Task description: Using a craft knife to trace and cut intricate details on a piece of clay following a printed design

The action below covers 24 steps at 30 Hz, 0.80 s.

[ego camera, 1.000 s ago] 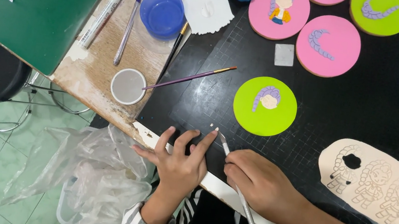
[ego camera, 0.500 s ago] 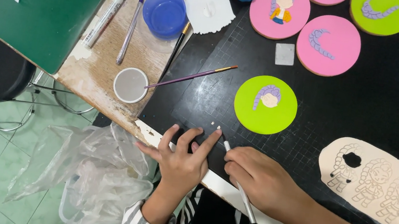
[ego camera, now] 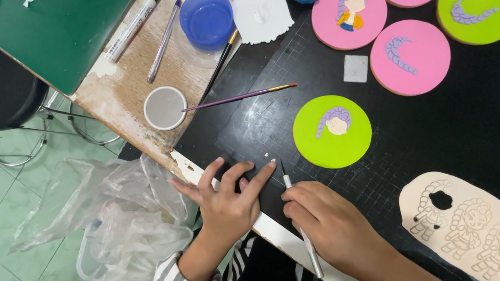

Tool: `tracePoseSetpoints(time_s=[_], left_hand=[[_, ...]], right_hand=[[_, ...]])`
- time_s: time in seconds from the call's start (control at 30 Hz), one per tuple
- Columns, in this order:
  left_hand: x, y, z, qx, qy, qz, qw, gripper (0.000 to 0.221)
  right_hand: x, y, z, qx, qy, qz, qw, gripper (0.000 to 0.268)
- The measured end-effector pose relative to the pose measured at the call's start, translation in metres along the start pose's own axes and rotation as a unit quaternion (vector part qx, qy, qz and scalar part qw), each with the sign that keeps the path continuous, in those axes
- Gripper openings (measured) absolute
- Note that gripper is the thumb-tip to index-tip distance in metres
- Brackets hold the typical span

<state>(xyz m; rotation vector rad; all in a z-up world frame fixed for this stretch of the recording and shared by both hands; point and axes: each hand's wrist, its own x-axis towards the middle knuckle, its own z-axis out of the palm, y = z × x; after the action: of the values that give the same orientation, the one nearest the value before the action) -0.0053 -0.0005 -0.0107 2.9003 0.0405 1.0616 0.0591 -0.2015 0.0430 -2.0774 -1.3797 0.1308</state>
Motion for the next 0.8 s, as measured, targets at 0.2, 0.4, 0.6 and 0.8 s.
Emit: tracePoseSetpoints(time_s=[0.2,0.4,0.6,0.8], left_hand=[[0.000,0.000,-0.001,0.016,-0.012,-0.033,0.999,0.034],[0.004,0.000,-0.002,0.017,-0.029,-0.024,0.999,0.042],[0.009,-0.001,0.005,0.010,0.008,-0.006,1.000,0.044],[0.010,-0.002,0.004,0.000,-0.003,-0.007,1.000,0.046]], right_hand=[[-0.005,0.000,0.002,-0.016,-0.019,-0.002,1.000,0.023],[-0.005,-0.001,0.003,0.111,0.071,0.131,0.983,0.017],[0.017,-0.001,-0.003,0.243,0.219,0.246,0.912,0.013],[0.020,0.000,-0.003,0.238,0.221,0.250,0.912,0.010]])
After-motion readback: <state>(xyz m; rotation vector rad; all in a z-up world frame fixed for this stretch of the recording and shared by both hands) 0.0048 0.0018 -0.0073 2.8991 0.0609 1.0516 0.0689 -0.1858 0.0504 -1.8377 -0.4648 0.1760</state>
